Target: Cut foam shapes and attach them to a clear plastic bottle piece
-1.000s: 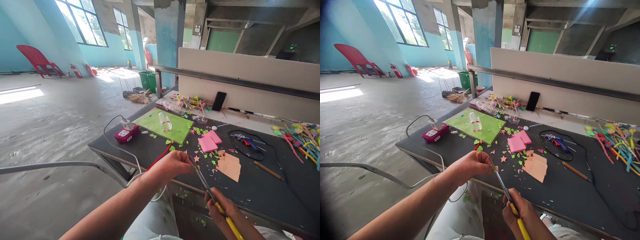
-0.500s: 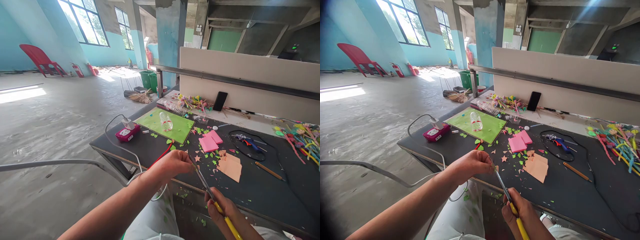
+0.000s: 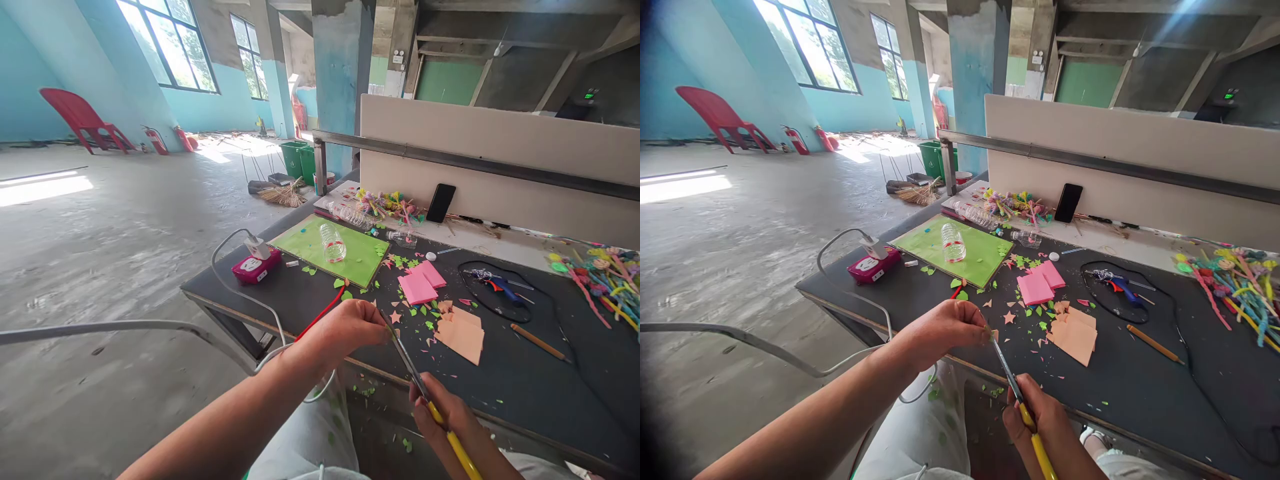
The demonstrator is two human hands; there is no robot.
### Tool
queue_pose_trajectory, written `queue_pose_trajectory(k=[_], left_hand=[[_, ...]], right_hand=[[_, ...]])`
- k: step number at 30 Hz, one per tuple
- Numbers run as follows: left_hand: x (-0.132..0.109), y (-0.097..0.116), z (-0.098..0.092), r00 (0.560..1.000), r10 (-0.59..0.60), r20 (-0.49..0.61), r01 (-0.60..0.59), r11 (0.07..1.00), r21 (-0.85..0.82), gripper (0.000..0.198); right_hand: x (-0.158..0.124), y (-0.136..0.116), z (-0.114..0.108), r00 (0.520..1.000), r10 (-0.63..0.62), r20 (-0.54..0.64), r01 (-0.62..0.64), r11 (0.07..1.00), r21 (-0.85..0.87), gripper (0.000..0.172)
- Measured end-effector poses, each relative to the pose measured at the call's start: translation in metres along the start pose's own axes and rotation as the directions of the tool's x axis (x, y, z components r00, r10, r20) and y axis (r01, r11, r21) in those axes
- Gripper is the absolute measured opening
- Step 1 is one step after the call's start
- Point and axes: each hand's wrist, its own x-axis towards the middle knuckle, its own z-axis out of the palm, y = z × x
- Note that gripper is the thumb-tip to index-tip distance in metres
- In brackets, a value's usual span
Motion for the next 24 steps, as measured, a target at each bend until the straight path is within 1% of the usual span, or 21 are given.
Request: queue_pose_trajectory(k=[6, 10, 17, 20, 22, 24], left_hand=[[-0.002, 0.003, 0.003, 0.999, 0.032, -0.020, -0.031, 0.999, 0.042, 0.009], [-0.003, 0.004, 0.004, 0.999, 0.030, -0.043, -0.028, 0.999, 0.044, 0.009], [-0.006, 0.003, 0.004, 0.997, -0.011, -0.076, 0.017, 0.997, 0.081, 0.020], [-0.007, 0.003, 0.004, 0.996, -0.007, -0.088, 0.015, 0.996, 0.084, 0.023], [-0.007, 0.004, 0.004, 0.996, -0.010, -0.093, 0.018, 0.996, 0.089, 0.024], [-0.007, 0.004, 0.004, 0.996, -0.014, -0.092, 0.023, 0.996, 0.090, 0.023]], right_hand=[[0.001, 0.005, 0.005, 1.000, -0.002, -0.031, 0.002, 1.000, -0.001, 0.055], [-0.002, 0.005, 0.009, 0.997, -0.011, -0.075, 0.010, 1.000, -0.024, 0.055], [-0.006, -0.004, 0.011, 0.993, -0.021, -0.118, 0.016, 0.999, -0.048, 0.056], [-0.001, -0.003, 0.004, 0.998, 0.004, -0.068, -0.008, 0.999, -0.053, 0.053], [0.005, 0.000, -0.002, 0.997, 0.070, 0.031, -0.070, 0.998, 0.007, 0.052], [0.011, 0.005, -0.006, 0.978, 0.136, 0.157, -0.151, 0.985, 0.088, 0.053]])
